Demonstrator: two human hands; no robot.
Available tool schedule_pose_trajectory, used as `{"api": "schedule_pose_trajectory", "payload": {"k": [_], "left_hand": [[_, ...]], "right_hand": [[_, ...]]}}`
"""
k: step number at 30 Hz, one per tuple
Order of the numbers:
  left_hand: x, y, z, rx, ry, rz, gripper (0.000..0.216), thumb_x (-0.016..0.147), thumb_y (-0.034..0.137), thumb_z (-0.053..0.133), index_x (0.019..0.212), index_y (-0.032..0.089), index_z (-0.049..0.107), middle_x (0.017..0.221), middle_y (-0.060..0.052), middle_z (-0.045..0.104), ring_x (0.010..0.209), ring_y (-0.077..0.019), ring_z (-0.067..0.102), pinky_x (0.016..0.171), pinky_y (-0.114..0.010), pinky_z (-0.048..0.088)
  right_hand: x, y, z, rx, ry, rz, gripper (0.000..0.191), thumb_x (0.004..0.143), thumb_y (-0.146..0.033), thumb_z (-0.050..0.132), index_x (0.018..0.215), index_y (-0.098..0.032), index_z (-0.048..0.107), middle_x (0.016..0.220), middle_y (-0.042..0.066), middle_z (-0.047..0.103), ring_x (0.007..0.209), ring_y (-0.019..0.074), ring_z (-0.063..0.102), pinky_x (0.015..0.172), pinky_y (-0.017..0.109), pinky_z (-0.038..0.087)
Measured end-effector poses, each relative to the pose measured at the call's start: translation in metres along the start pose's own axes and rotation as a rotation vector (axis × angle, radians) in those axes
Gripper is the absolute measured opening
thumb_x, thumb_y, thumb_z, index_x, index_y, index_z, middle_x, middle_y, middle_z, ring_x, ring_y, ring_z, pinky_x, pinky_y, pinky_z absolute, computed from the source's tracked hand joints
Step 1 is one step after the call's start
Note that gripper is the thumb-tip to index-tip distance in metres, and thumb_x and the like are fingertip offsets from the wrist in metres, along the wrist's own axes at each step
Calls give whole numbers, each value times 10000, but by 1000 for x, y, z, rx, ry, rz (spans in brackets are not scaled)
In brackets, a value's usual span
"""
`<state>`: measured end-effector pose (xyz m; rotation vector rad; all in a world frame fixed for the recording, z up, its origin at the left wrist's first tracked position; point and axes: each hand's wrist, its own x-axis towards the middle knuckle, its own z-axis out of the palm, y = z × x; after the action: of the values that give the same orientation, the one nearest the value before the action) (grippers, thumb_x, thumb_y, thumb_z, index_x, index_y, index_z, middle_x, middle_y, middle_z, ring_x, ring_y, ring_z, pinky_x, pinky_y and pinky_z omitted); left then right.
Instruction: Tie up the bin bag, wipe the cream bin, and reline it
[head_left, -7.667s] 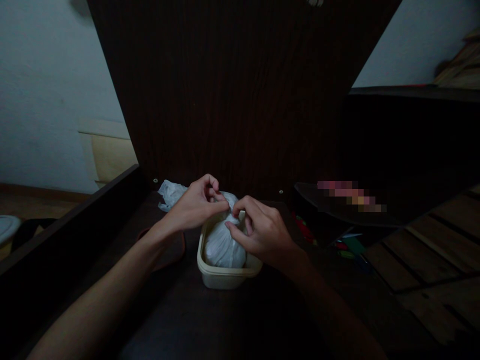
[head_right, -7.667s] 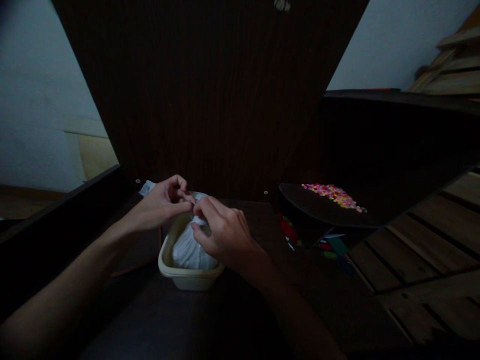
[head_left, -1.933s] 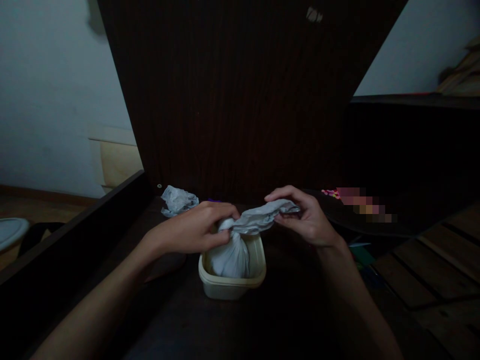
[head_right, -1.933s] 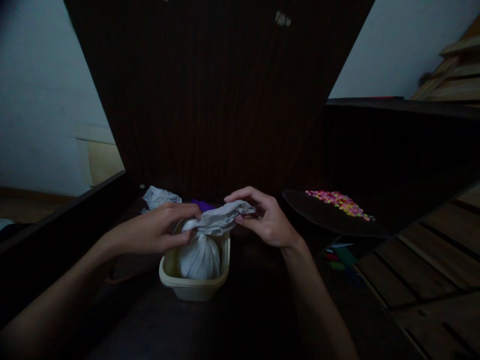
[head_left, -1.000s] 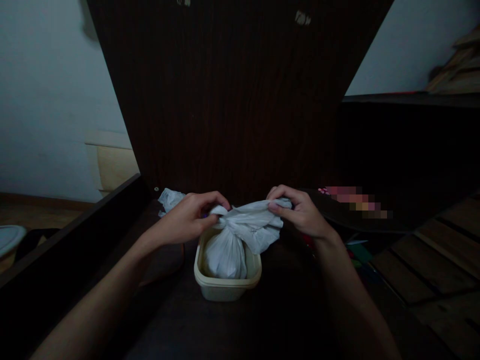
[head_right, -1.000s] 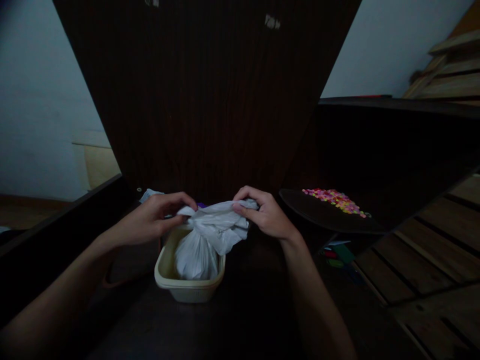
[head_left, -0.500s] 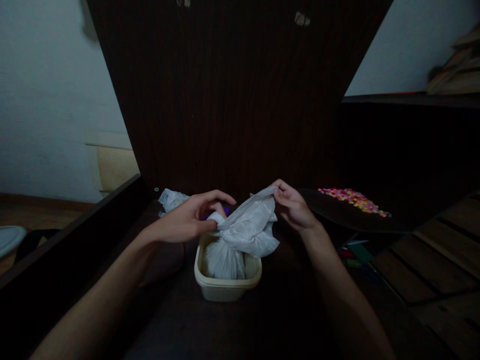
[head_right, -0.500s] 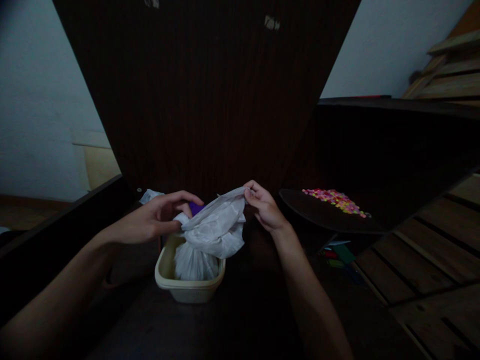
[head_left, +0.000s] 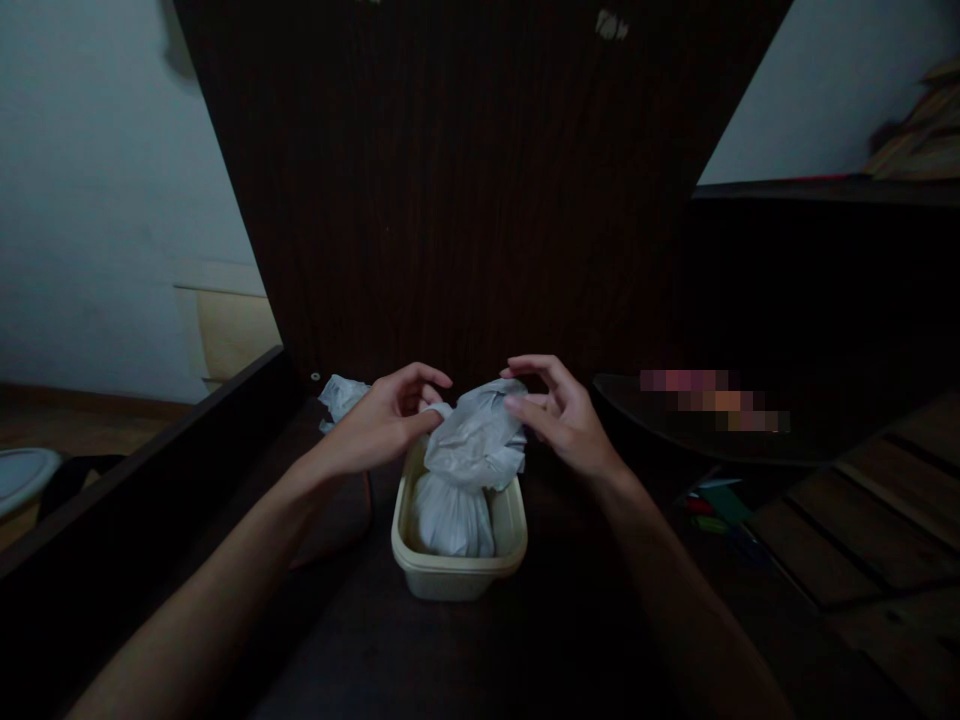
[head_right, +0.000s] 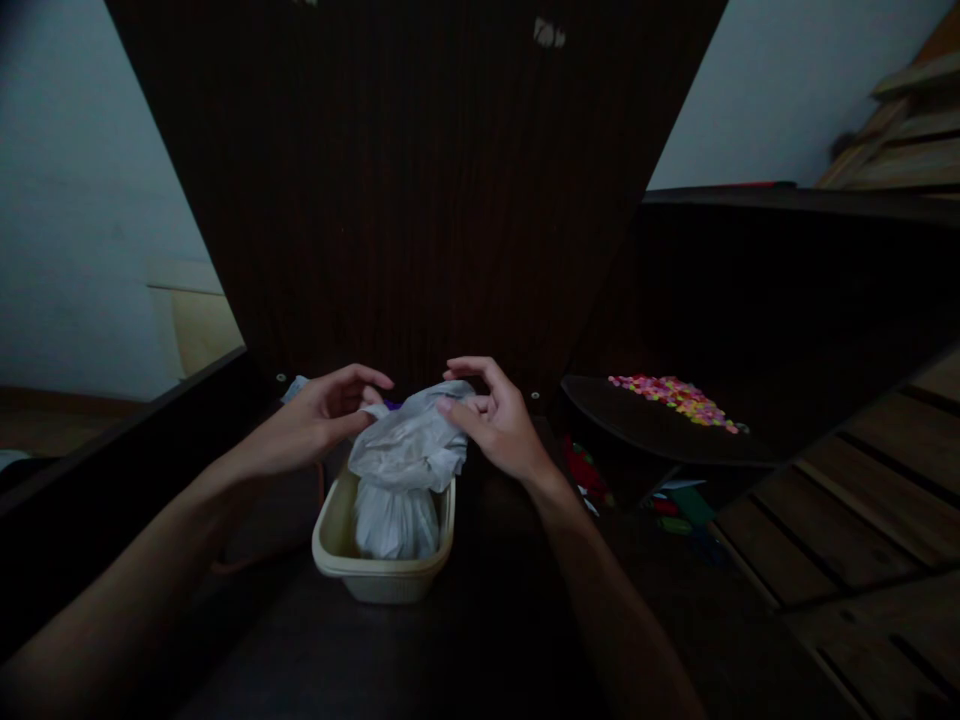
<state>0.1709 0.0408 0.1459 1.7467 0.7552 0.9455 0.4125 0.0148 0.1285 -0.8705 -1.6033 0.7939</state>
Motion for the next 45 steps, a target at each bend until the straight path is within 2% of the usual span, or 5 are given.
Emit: {"api": "schedule_pose_trajectory", "payload": {"k": [7,16,27,36,45], "left_hand": [[-1,-1,4,-39,19,27,370,756,228,750,1078,149,587,797,41,604,712,-104,587,690,-246,484],[-4,1,-3,249,-123,57,250,763,237,736,1000,170,691,769,33,588,670,-117,529,606,-235,430],[-3,-3,6,276,141,368,100,836,169,663,861,168,759,1057,-96,717,988,-233,712,853,-369,584],[-7,2,15,72,227,500,135,868,129,717,962,192,790,1148,-96,697,1095,-208,679,950,-332,576],[-3,-3,23,-5,289,662,133,832,97,764,923,194,758,1027,-59,667,995,-175,678,856,-293,597]], "right_hand": [[-17,-26,18,-512,-328,-229,629,778,-281,844,1350,-266,582,1196,58,685,749,149,622,679,297,515],[-2,-14,-1,-193,416,-242,99,825,-230,741,893,-218,671,836,14,717,741,180,700,654,306,595],[-4,-9,4,-700,557,-391,200,799,-196,747,967,-207,638,900,31,625,797,181,636,696,330,559],[-12,-13,29,-211,109,-228,307,831,-306,794,1030,-242,569,852,-3,727,776,164,715,720,315,564],[-8,-11,46,223,76,4,606,743,-238,831,1206,-300,444,940,-16,711,832,164,722,775,331,586]]}}
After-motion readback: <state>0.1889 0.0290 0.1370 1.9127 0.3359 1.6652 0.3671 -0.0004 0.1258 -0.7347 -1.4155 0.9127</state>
